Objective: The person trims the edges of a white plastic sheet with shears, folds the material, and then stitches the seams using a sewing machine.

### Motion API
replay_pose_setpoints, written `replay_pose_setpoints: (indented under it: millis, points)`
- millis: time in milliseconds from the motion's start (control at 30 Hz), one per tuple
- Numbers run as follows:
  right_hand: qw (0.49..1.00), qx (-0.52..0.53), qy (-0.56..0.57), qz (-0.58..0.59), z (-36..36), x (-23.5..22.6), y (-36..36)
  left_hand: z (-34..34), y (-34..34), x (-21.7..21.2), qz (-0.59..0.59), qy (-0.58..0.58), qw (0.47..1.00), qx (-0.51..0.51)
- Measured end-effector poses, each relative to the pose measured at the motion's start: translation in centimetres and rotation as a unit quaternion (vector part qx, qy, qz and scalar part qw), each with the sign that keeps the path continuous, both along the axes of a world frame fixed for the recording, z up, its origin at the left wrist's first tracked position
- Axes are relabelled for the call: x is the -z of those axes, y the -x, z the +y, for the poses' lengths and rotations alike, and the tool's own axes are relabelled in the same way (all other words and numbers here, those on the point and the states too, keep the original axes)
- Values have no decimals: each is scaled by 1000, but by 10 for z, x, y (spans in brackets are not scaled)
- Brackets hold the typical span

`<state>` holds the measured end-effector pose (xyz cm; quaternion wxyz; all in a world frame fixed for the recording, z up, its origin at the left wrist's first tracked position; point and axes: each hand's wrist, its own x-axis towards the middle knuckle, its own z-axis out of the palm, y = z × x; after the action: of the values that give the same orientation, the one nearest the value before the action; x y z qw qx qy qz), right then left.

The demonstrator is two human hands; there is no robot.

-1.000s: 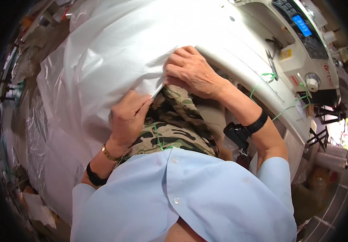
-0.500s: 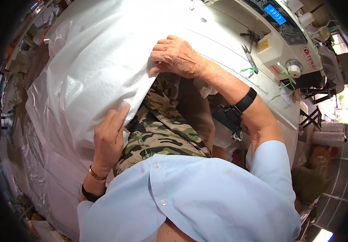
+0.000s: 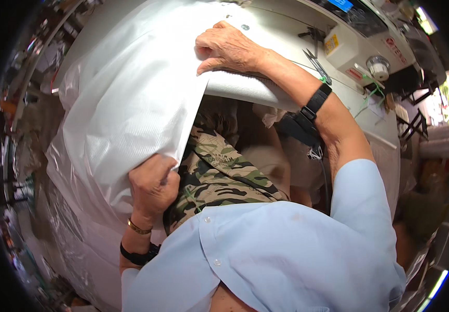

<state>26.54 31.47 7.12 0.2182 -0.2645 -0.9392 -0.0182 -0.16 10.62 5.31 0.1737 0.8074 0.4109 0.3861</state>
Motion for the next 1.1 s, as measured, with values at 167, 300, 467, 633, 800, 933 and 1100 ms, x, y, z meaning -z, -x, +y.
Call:
replay_pose_setpoints:
  millis: [167,300,467,633,800,933,1100]
  points:
    - [981,174,-87,19,-1,7,-3,6,-8,0,58,-21,997,46]
    - [968,248,1,26,-8,11,-3,10,-12,3,95,-25,993,59]
    - [966,259,-15,-17,-8,10,-5,22,-17,1,125,-19,989,76]
    - [968,251,20,17,-12,15,-11,45,-29,-9,149,-11,985,85]
    - [971,232,49,28,-11,15,-13,80,-48,-19,140,-32,985,98]
    - [978,204,19,48,-14,14,-15,108,-62,-24,148,-61,983,93]
    - [974,215,68,20,-19,12,-19,143,-81,-27,192,-76,975,81]
